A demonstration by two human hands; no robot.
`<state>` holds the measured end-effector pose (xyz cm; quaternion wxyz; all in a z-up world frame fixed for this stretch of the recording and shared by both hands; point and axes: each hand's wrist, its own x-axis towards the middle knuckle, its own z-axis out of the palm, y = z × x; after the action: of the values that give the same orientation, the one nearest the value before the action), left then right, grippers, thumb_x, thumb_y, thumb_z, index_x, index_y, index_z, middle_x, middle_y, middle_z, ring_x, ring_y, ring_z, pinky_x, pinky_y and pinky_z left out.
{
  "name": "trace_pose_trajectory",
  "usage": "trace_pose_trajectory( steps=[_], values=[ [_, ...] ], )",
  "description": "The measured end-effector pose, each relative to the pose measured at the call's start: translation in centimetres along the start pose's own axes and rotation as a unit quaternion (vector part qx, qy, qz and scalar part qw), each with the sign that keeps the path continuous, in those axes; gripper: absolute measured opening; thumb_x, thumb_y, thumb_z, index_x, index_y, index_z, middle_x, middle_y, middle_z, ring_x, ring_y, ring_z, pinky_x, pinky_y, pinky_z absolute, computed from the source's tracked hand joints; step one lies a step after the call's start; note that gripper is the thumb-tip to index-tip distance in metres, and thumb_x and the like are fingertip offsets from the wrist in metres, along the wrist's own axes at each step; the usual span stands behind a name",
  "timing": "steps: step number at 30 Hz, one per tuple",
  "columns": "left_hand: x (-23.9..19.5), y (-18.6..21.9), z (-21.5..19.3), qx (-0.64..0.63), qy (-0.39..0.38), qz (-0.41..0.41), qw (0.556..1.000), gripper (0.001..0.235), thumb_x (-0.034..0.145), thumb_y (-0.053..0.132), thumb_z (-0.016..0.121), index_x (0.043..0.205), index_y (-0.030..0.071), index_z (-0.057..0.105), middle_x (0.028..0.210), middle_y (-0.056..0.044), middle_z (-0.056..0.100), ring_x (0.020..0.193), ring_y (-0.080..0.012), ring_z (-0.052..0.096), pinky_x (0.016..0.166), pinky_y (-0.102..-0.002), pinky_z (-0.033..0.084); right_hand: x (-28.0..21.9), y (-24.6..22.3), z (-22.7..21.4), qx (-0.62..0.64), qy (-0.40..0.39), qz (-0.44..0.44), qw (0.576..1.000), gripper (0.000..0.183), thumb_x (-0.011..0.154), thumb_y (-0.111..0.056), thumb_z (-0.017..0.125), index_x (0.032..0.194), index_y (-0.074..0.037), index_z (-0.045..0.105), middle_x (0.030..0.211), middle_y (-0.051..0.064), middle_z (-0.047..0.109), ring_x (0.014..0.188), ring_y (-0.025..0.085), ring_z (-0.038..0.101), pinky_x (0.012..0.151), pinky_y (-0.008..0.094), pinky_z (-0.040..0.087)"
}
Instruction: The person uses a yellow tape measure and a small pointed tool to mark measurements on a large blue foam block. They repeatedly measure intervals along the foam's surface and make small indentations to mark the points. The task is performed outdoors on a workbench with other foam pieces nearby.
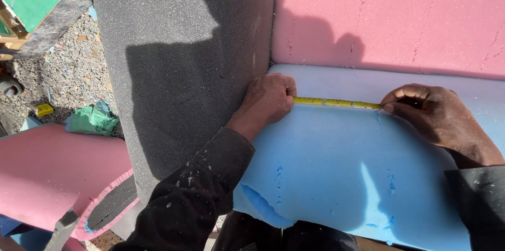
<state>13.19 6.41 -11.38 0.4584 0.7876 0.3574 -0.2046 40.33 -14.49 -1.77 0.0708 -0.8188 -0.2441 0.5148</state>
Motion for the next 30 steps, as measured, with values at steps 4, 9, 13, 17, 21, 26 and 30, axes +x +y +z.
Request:
trace_pose_trajectory(
  steps=[4,9,13,17,21,26,30],
  values=[
    [0.5,-1.5,1.4,-0.001,0.019,0.035,0.999,0.017,0.082,0.018,0.065,0.080,0.027,0.079,0.098,-0.002,0.081,0.087,-0.0324,0.076,0.075,-0.051,0.061,0.6,-0.3,0.8,0.011,-0.007,0.029,0.999,0.014,0.109,-0.022,0.084,0.108,-0.013,0.095,0.105,0.003,0.093,0.096,0.018,0.080,0.091,0.034,0.054],
    [0.0,-0.7,0.7,-0.001,0.027,0.041,0.999,0.021,0.083,0.011,0.062,0.079,0.023,0.078,0.098,-0.005,0.082,0.087,-0.0315,0.078,0.073,-0.050,0.061,1.4,0.2,1.3,0.058,-0.006,-0.006,0.998,0.011,0.111,-0.013,0.082,0.106,-0.008,0.090,0.105,0.003,0.091,0.097,0.016,0.079,0.094,0.031,0.056],
    [0.4,-0.4,0.9,0.008,0.020,0.019,1.000,0.022,0.085,0.011,0.064,0.077,0.025,0.079,0.097,-0.003,0.085,0.083,-0.0330,0.079,0.071,-0.048,0.064,0.4,-0.6,0.6,0.120,-0.005,-0.017,0.993,0.016,0.114,-0.015,0.074,0.119,-0.003,0.084,0.122,0.008,0.091,0.097,0.019,0.073,0.094,0.034,0.057],
    [0.4,-0.7,1.1,0.012,0.033,0.023,0.999,0.020,0.080,0.012,0.064,0.074,0.026,0.079,0.089,-0.003,0.085,0.077,-0.0343,0.078,0.069,-0.050,0.062,-0.5,-1.3,-0.1,0.115,0.026,0.002,0.993,0.012,0.116,-0.007,0.070,0.115,-0.004,0.082,0.135,0.008,0.089,0.111,0.021,0.079,0.099,0.036,0.061],
    [0.0,-0.1,0.3,-0.009,0.017,0.012,1.000,0.022,0.080,0.010,0.063,0.077,0.024,0.079,0.095,-0.004,0.087,0.085,-0.0353,0.081,0.073,-0.050,0.063,0.3,1.3,0.8,0.101,0.004,-0.106,0.989,0.010,0.108,-0.010,0.077,0.112,-0.005,0.085,0.132,0.011,0.089,0.125,0.021,0.083,0.119,0.036,0.063],
    [0.2,-0.2,0.3,-0.017,0.011,0.009,1.000,0.023,0.077,0.012,0.062,0.076,0.026,0.080,0.095,-0.002,0.087,0.084,-0.0319,0.080,0.070,-0.048,0.061,1.0,1.8,1.5,0.013,0.009,-0.107,0.994,0.012,0.108,-0.016,0.082,0.111,-0.015,0.093,0.110,-0.001,0.093,0.097,0.014,0.081,0.092,0.031,0.059],
    [0.2,-0.1,0.1,-0.009,-0.001,-0.004,1.000,0.025,0.075,0.010,0.062,0.075,0.026,0.081,0.098,-0.002,0.086,0.085,-0.0323,0.078,0.070,-0.048,0.061,0.8,-0.1,1.0,-0.034,-0.005,-0.040,0.999,0.014,0.109,-0.022,0.082,0.111,-0.017,0.095,0.112,0.001,0.096,0.101,0.018,0.085,0.091,0.037,0.062]
  ],
)
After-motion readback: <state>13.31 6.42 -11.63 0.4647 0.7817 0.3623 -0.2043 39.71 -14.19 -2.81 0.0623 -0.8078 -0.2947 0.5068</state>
